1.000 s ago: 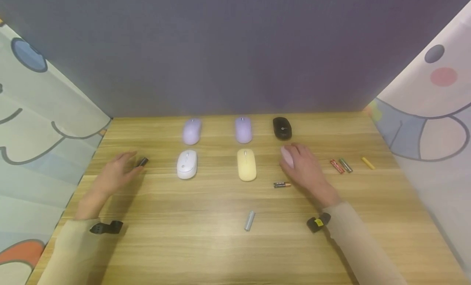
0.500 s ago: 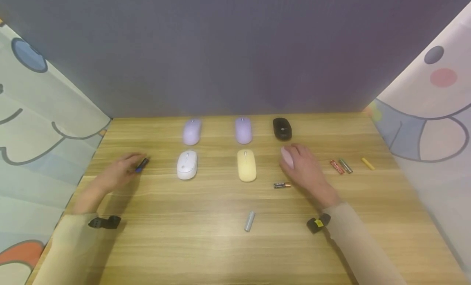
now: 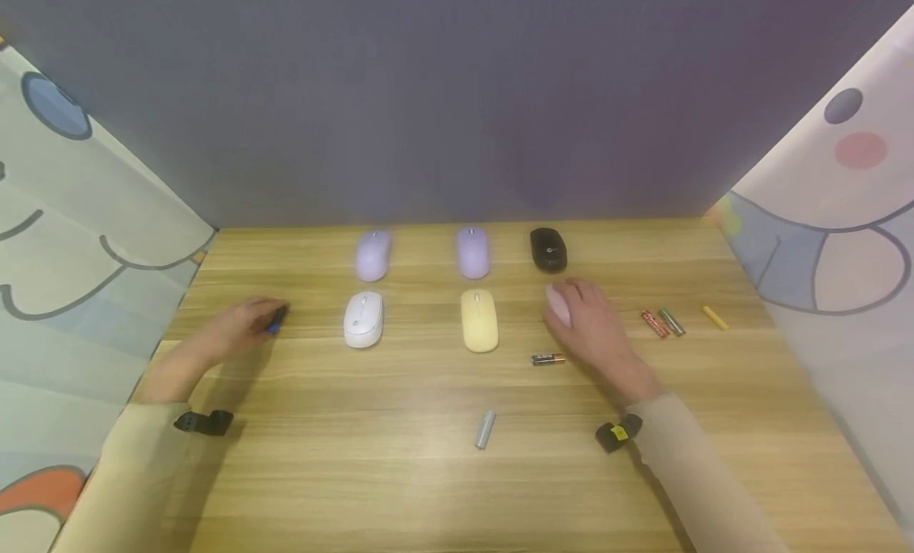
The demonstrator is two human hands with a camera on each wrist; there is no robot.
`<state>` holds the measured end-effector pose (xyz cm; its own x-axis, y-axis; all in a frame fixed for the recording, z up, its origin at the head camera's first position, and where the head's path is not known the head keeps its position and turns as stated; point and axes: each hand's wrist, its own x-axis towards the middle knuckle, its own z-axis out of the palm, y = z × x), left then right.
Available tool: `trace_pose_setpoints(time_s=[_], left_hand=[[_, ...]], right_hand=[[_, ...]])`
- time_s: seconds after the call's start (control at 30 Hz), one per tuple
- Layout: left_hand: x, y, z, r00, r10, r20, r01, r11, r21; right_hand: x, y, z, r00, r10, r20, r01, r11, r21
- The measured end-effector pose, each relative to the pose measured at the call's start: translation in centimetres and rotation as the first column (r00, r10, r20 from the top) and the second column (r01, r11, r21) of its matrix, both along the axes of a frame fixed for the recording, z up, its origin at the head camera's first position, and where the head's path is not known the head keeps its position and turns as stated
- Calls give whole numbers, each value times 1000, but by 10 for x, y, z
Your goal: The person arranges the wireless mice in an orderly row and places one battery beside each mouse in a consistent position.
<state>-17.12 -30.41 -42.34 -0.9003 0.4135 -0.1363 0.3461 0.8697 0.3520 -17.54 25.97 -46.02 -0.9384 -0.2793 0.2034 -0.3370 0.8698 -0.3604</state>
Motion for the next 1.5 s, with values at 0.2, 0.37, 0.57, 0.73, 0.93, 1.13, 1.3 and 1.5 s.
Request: trace_pose_setpoints(time_s=[0.2,0.37,0.57,0.73,0.93,1.13,1.3,1.5], left_hand=[[-5,2,2,998,38,44,-39,999,15],[-9,5,5,990,92,103,-93,996,0],[-14,8,3,981,131,143,-129,991,-19],[-19,10,0,981,138,135,-137,990,-21],[-25,14,1,986,147,81,-146,989,-25],[-35,29,15,992,130,10,-130,992,-11],[-51,44,21,995,89,-49,-89,996,-1],[-73,67,26,995,31,-99,-32,999,-9]], right_hand=[[-1,1,0,1000,-5,13,5,1000,2],[-2,2,0,1000,-15,28,15,1000,1],[-2,2,-3,1000,-10,17,10,1000,1],[-3,3,-3,1000,-12,24,12,1000,0],[-3,3,-2,1000,-4,18,4,1000,-1],[-3,2,-3,1000,-2,1,2,1000,-4],[-3,2,-3,1000,-4,9,4,1000,-4],[-3,2,-3,1000,-7,17,7,1000,-3]])
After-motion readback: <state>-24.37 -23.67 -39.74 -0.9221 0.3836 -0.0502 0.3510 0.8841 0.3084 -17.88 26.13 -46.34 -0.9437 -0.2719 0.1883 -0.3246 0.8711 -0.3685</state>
